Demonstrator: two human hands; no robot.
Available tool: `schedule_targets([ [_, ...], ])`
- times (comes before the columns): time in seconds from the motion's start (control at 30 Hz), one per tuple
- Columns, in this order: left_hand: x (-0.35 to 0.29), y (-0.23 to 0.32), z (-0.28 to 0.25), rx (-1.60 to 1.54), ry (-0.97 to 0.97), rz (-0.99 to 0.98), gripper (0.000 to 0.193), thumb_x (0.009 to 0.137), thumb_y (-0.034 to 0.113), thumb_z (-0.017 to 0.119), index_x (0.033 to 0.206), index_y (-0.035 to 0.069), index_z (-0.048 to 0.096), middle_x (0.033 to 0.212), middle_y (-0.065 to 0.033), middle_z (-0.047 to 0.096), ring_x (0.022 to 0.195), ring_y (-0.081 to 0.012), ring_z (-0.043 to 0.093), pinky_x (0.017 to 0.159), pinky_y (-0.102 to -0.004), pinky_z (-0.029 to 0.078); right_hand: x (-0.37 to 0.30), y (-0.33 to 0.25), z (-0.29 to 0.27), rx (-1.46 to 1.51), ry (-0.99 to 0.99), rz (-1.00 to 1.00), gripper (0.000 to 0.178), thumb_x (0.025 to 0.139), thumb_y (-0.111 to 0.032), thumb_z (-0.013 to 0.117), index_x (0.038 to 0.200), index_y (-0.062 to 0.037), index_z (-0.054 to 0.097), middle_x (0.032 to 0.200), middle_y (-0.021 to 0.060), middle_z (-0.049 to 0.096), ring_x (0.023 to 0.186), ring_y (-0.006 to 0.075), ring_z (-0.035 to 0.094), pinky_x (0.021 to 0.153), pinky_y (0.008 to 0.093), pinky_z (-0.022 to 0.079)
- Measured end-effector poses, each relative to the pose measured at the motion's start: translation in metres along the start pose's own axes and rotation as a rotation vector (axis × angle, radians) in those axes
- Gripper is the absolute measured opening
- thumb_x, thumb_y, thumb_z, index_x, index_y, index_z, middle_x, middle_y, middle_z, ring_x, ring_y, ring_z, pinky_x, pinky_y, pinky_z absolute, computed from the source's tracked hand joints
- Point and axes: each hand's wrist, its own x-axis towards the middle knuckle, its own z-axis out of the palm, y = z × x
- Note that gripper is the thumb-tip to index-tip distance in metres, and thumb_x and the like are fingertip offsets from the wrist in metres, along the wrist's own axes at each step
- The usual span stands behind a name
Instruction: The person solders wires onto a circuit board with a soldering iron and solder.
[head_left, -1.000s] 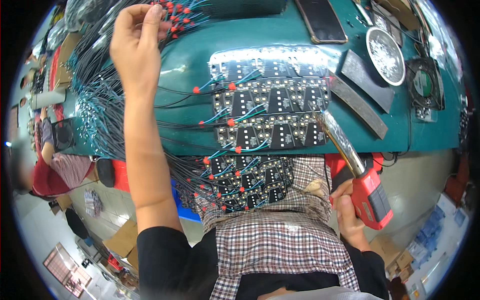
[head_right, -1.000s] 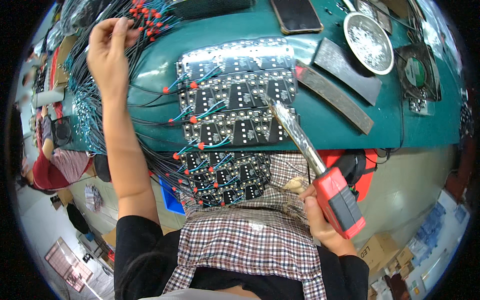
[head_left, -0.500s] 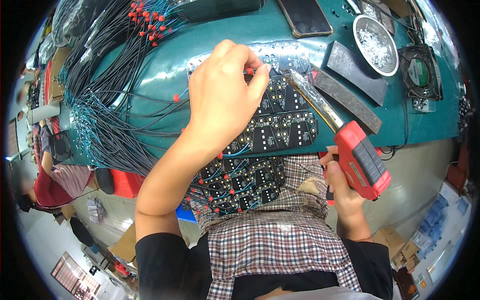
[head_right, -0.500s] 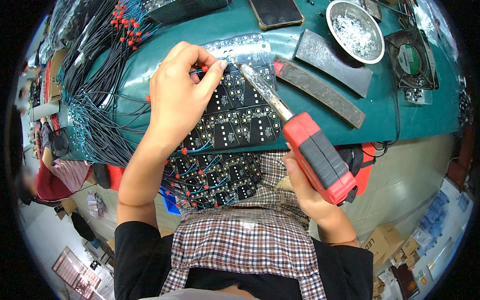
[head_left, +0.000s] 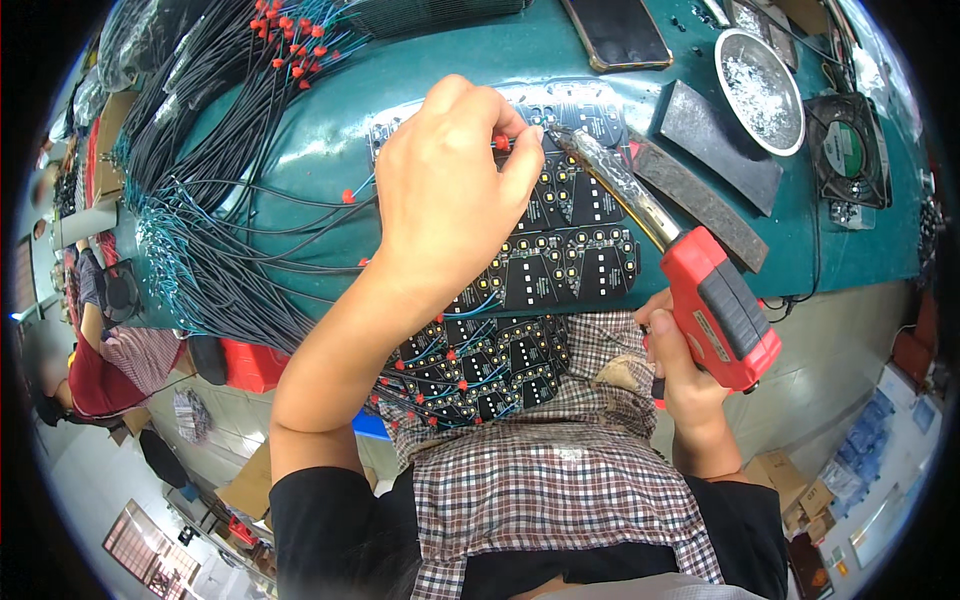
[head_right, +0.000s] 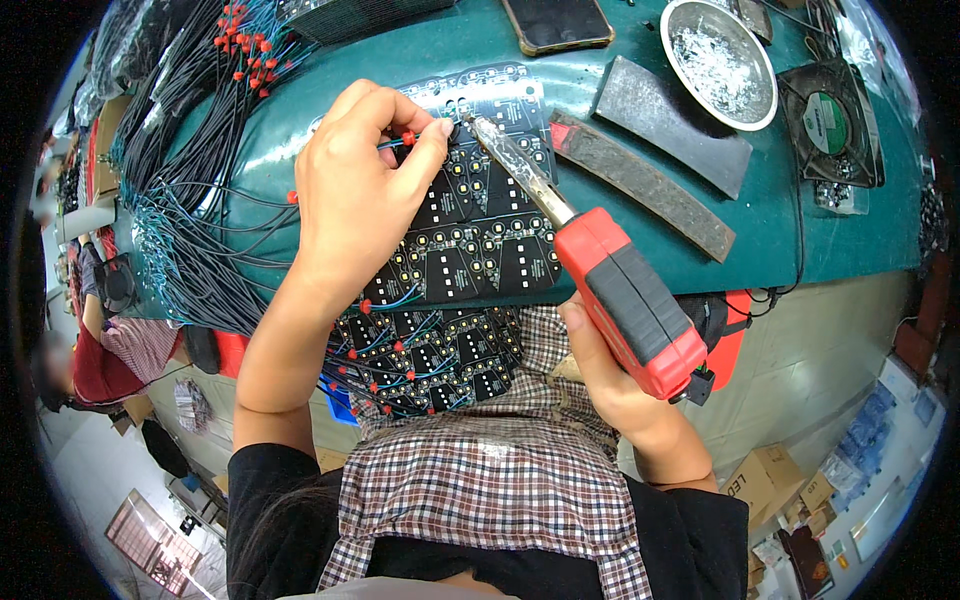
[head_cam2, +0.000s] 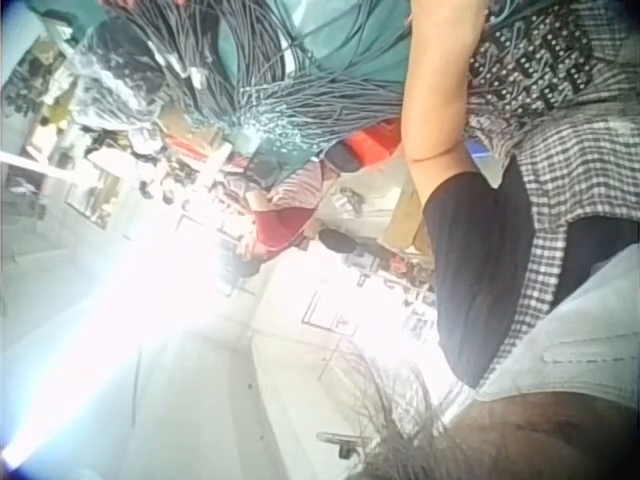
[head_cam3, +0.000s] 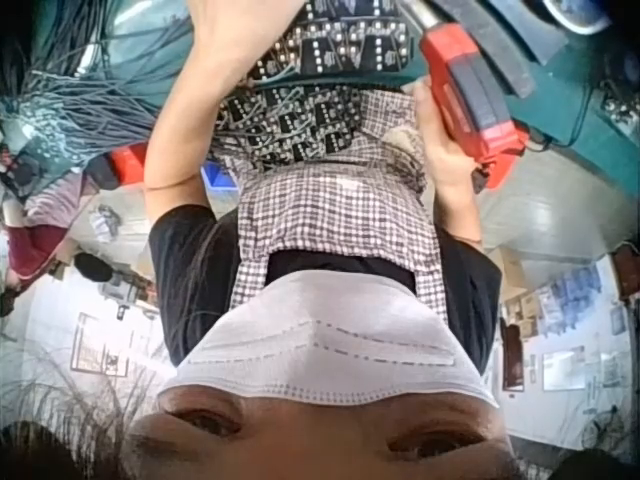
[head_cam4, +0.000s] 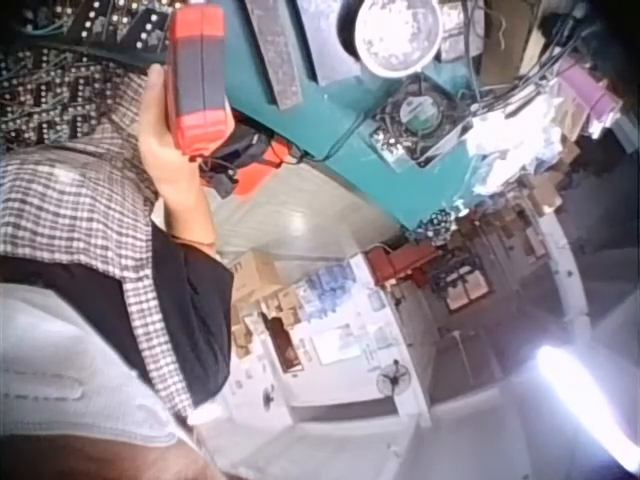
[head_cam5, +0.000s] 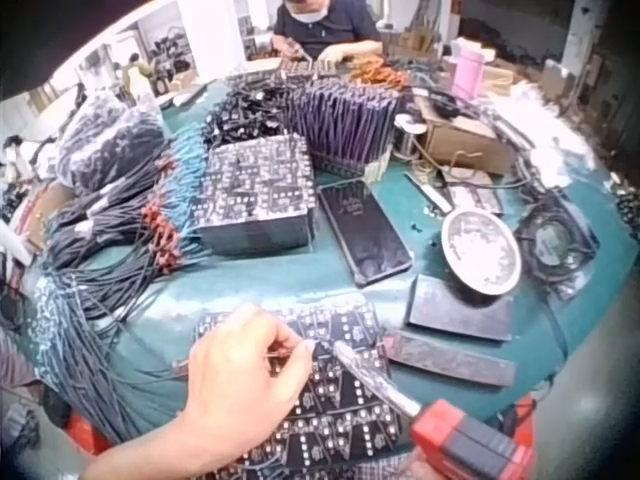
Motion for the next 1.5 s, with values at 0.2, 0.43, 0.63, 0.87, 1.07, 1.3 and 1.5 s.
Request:
schedule_targets([
  [0.2,-0.001,0.0,-0.001,-0.015,0.005,0.004,0.017,0.082,0.019,0.078,0.078,0.007,0.066,0.085,-0.0096,0.062,0.073,-0.0317,0.065,0.066,-0.0437,0.052,0.001,0.002,-0.003,-0.083,0.003,-0.019,0.015,0.09,-0.002,0.074,0.103,0.0029,0.07,0.088,0.0111,0.07,0.076,0.0186,0.068,0.069,0.0332,0.055],
  [0.43,0.005,-0.003,-0.002,-0.025,0.012,-0.002,0.018,0.082,0.019,0.078,0.077,0.008,0.065,0.085,-0.0099,0.061,0.073,-0.0322,0.065,0.066,-0.044,0.052,0.003,-0.007,0.001,-0.034,0.01,-0.104,0.009,0.098,-0.003,0.059,0.1,0.0051,0.062,0.081,0.0105,0.066,0.052,0.0066,0.048,0.049,0.0237,0.039],
  [0.63,-0.006,-0.005,-0.006,-0.004,0.024,0.025,0.014,0.086,0.017,0.077,0.083,0.009,0.066,0.083,-0.0074,0.061,0.069,-0.0243,0.064,0.063,-0.0378,0.051,-0.004,0.007,-0.003,-0.024,0.017,-0.149,0.009,0.1,-0.004,0.056,0.096,0.0031,0.06,0.079,0.0076,0.063,0.049,0.0061,0.044,0.047,0.0236,0.036],
  [0.87,-0.013,0.002,-0.001,-0.226,0.008,0.05,0.012,0.085,0.013,0.077,0.088,0.007,0.068,0.087,-0.0081,0.059,0.075,-0.0262,0.066,0.066,-0.0389,0.053,-0.011,0.011,-0.004,0.127,0.092,0.026,0.014,0.101,-0.008,0.056,0.092,0.0026,0.059,0.078,0.0076,0.06,0.048,0.0048,0.041,0.046,0.0234,0.037],
  [1.07,-0.01,0.001,0.002,-0.169,0.008,0.078,0.011,0.084,0.013,0.076,0.086,0.008,0.067,0.089,-0.0092,0.059,0.077,-0.029,0.066,0.068,-0.0409,0.053,-0.013,0.008,-0.003,0.127,0.075,0.064,0.014,0.101,-0.01,0.058,0.093,0.0022,0.059,0.078,0.0068,0.061,0.048,0.005,0.042,0.047,0.0235,0.037],
  [1.3,-0.001,-0.003,-0.008,-0.052,-0.021,0.063,0.008,0.085,0.012,0.075,0.084,0.007,0.069,0.085,-0.0084,0.061,0.07,-0.0254,0.063,0.065,-0.0379,0.051,-0.006,0.008,-0.006,-0.039,-0.06,-0.149,0.013,0.096,0.004,0.059,0.108,0.0043,0.063,0.085,0.0077,0.067,0.055,0.0053,0.049,0.051,0.0224,0.04],
  [1.5,0.002,0.002,-0.003,-0.096,-0.069,-0.006,0.013,0.08,0.013,0.077,0.079,0.008,0.066,0.086,-0.0092,0.059,0.074,-0.03,0.064,0.067,-0.0424,0.051,-0.008,0.005,-0.006,-0.079,0.016,-0.012,0.023,0.085,0.001,0.077,0.108,0.0038,0.072,0.09,0.0126,0.075,0.078,0.0204,0.073,0.072,0.0325,0.057],
])
